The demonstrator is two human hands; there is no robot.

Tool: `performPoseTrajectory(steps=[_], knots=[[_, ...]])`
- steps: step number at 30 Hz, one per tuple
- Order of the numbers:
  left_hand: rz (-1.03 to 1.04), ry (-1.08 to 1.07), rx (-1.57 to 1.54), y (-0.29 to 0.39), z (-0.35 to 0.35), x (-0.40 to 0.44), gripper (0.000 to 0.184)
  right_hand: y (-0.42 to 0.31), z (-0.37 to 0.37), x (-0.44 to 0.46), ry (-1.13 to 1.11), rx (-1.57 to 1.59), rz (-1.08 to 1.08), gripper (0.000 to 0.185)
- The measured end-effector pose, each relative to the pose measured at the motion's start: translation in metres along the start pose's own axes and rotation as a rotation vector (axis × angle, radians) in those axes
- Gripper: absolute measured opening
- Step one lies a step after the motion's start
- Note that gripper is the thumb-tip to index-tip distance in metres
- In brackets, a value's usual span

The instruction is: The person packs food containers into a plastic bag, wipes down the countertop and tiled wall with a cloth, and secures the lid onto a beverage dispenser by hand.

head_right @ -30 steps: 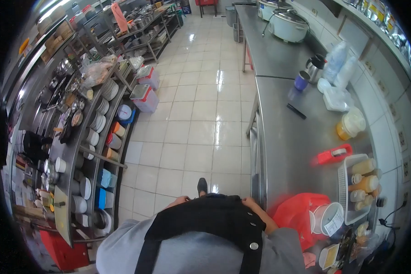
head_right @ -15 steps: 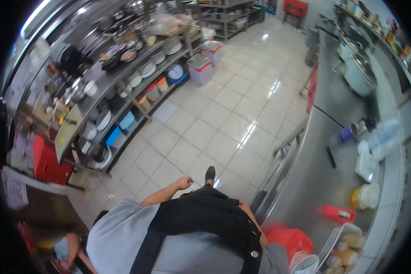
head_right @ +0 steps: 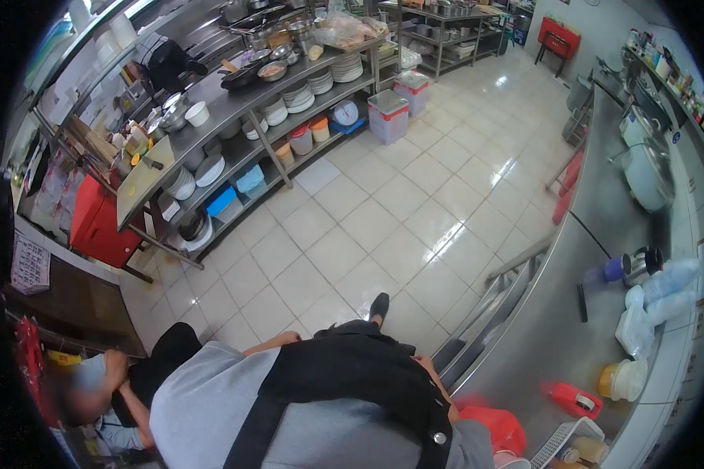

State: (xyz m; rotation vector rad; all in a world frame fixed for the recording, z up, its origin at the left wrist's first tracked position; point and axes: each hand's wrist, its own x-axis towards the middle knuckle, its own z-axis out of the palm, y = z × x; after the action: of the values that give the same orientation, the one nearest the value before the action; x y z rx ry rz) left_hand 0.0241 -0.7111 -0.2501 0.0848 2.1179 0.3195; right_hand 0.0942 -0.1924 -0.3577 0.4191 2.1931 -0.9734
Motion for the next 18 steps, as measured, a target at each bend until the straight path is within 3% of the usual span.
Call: performPoseTrajectory(steps=[5,10,15,18], knots=[[0.195,0.217,-0.139,0.065,-0.021,0.017,0.028,-0.017,0.0,0.001,0.001,-0.045,-0.031,0.043],[0.267,0.249,-0.302,0.109,-0.052,0.009,0.03,-0.024,-0.003,-0.001,0.006,-0.082,-0.043,0.042],[0.241,0.297,-0.257,0.083,-0.035,0.005,0.027,-0.019,0.001,-0.014,0.016,-0.108,-0.041,0.042],[0.128,0.148,-0.081,0.036,-0.005,0.003,0.025,-0.015,0.005,-0.023,0.042,-0.1,-0.034,0.042]])
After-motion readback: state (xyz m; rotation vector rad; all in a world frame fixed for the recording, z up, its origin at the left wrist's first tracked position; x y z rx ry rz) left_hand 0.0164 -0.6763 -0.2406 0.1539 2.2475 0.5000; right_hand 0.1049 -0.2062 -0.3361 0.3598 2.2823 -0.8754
